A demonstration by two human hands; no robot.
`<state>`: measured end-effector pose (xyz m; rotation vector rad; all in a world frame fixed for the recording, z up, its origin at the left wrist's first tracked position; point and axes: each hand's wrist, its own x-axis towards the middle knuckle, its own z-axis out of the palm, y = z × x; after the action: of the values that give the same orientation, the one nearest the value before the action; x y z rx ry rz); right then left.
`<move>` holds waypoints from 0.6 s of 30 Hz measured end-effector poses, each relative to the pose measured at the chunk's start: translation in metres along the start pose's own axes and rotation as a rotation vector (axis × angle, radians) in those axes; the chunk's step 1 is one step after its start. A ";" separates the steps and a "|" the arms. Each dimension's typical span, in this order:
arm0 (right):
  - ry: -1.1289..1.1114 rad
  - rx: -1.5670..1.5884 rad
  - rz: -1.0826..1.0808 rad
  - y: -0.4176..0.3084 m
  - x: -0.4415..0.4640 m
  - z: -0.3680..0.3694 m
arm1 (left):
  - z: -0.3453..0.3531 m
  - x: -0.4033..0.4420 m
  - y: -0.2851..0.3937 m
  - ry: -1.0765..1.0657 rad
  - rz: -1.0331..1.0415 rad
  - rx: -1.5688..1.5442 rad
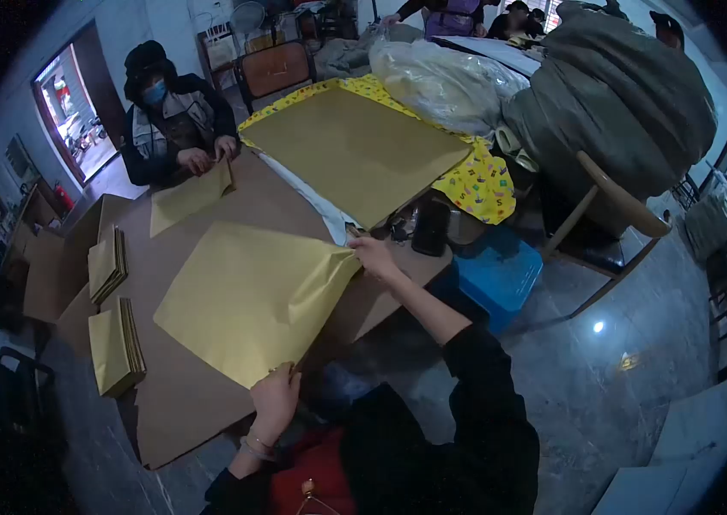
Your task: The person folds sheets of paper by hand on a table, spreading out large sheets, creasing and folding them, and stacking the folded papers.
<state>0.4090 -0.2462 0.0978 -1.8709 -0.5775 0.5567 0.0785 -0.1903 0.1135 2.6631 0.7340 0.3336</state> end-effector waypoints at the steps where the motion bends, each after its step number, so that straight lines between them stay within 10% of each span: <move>1: 0.014 0.014 0.083 0.003 -0.024 -0.003 | 0.001 -0.016 -0.008 -0.002 0.084 0.083; 6: -0.285 -0.164 0.116 0.032 -0.116 -0.012 | -0.040 -0.088 -0.037 0.079 0.115 0.351; 11: -0.250 -0.430 -0.269 0.017 -0.116 0.007 | -0.073 -0.118 -0.051 0.062 0.190 0.294; 13: -0.362 -0.523 -0.798 0.008 -0.102 0.028 | -0.078 -0.128 -0.053 0.055 0.142 0.256; 18: -0.857 -0.879 -0.847 0.005 -0.060 0.071 | -0.102 -0.128 -0.054 0.065 0.080 0.168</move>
<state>0.3192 -0.2351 0.0761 -1.8090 -2.3384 0.5328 -0.0848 -0.1867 0.1685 2.8584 0.7040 0.3970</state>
